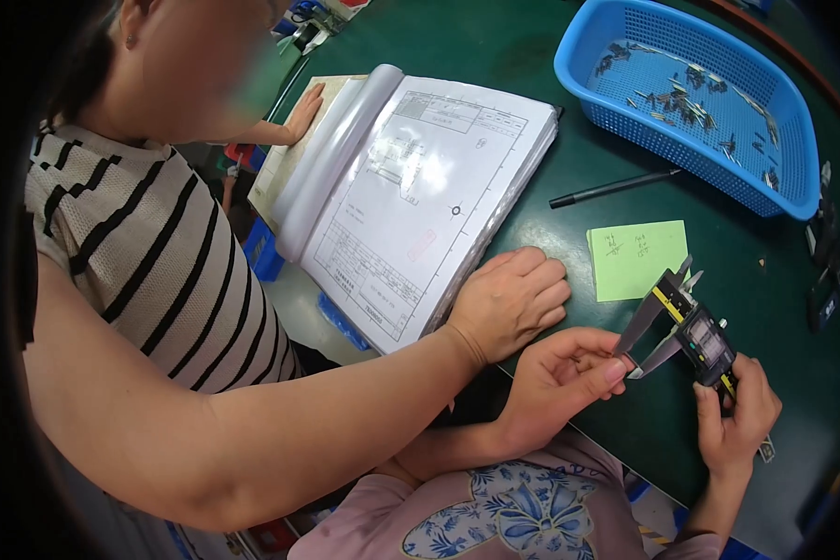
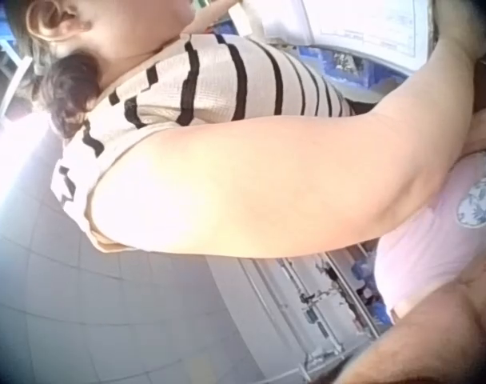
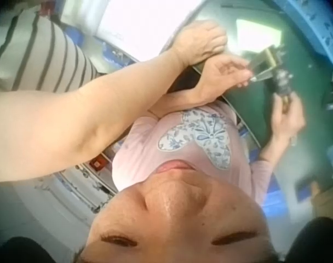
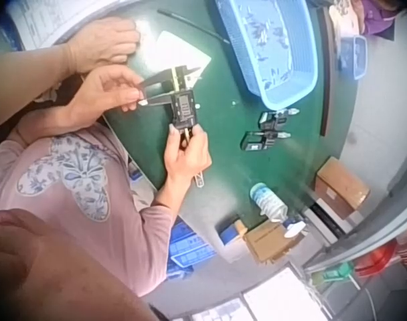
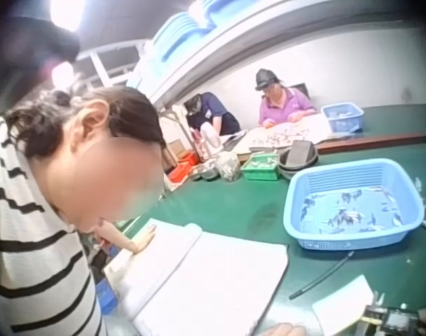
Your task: Using a digital micrometer and caliper to measure small metal hardware components against technical specifications in a manual.
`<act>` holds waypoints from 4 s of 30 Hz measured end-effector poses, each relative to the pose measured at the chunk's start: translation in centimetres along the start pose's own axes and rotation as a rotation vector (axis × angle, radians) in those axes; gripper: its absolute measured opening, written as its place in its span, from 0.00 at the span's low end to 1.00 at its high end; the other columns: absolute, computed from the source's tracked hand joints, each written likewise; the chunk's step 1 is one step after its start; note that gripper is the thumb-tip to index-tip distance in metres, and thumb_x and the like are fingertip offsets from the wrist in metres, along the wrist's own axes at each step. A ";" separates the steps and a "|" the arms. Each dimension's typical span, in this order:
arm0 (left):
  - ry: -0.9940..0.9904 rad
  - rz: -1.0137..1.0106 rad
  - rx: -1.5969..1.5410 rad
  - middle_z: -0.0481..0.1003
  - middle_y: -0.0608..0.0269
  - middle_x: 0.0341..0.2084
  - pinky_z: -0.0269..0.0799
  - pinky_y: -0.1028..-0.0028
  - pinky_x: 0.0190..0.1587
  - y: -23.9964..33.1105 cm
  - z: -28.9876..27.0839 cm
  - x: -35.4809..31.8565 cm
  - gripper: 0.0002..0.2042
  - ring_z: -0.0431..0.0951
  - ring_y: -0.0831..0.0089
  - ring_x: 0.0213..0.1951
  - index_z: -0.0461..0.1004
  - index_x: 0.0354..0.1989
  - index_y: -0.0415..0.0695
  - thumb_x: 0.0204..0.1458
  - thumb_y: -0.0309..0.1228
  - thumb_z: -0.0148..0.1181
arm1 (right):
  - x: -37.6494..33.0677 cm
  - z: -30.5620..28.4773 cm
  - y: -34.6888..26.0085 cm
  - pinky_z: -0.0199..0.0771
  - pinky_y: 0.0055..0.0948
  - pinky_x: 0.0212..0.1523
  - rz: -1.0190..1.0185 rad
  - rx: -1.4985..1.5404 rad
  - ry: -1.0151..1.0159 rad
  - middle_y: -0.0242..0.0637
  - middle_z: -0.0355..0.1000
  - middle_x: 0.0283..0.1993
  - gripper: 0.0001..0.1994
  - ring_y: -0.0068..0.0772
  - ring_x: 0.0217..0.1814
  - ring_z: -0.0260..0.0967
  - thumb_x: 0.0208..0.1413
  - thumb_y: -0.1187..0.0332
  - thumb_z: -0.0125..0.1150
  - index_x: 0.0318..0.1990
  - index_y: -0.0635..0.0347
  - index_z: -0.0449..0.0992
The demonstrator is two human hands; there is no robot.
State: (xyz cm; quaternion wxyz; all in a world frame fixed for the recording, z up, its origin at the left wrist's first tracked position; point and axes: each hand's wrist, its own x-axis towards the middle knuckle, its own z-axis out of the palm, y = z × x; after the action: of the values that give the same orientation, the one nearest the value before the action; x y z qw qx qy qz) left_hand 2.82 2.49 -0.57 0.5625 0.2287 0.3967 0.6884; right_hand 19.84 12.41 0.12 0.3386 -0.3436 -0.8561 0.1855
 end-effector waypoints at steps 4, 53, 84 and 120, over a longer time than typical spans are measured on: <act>-0.014 0.010 0.005 0.70 0.63 0.28 0.65 0.84 0.31 -0.2 0.0 0.2 0.10 0.70 0.81 0.29 0.65 0.37 0.35 0.47 0.25 0.52 | 0.1 0.0 -0.1 0.49 0.20 0.15 -0.005 -0.009 -0.003 0.34 0.57 0.19 0.13 0.23 0.14 0.50 0.36 0.71 0.57 0.31 0.67 0.66; 0.072 -0.090 0.027 0.70 0.63 0.27 0.65 0.84 0.32 0.6 0.1 0.5 0.07 0.70 0.82 0.30 0.67 0.33 0.37 0.48 0.28 0.52 | 1.0 -0.5 -1.4 0.50 0.19 0.14 -0.047 -0.022 0.007 0.35 0.59 0.18 0.13 0.23 0.13 0.51 0.34 0.74 0.59 0.30 0.68 0.67; 0.071 -0.028 -0.004 0.70 0.58 0.30 0.67 0.82 0.33 0.8 0.4 0.3 0.06 0.72 0.77 0.31 0.65 0.32 0.36 0.48 0.25 0.50 | 1.2 -1.4 -1.5 0.60 0.21 0.22 -0.036 -0.039 -0.020 0.42 0.63 0.27 0.25 0.28 0.21 0.60 0.40 0.77 0.50 0.51 0.70 0.59; 0.109 0.102 0.027 0.70 0.60 0.30 0.67 0.83 0.31 0.2 0.2 0.5 0.06 0.69 0.80 0.28 0.65 0.33 0.36 0.46 0.20 0.52 | 1.4 -1.1 -1.5 0.60 0.18 0.20 0.047 -0.061 -0.003 0.34 0.64 0.21 0.26 0.24 0.18 0.60 0.33 0.73 0.61 0.46 0.64 0.65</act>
State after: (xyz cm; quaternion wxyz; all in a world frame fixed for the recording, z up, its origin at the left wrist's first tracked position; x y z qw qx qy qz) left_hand 2.71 3.05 -0.38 0.5011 0.2184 0.4236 0.7223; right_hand 19.12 12.47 2.36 0.3220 -0.3737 -0.8535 0.1679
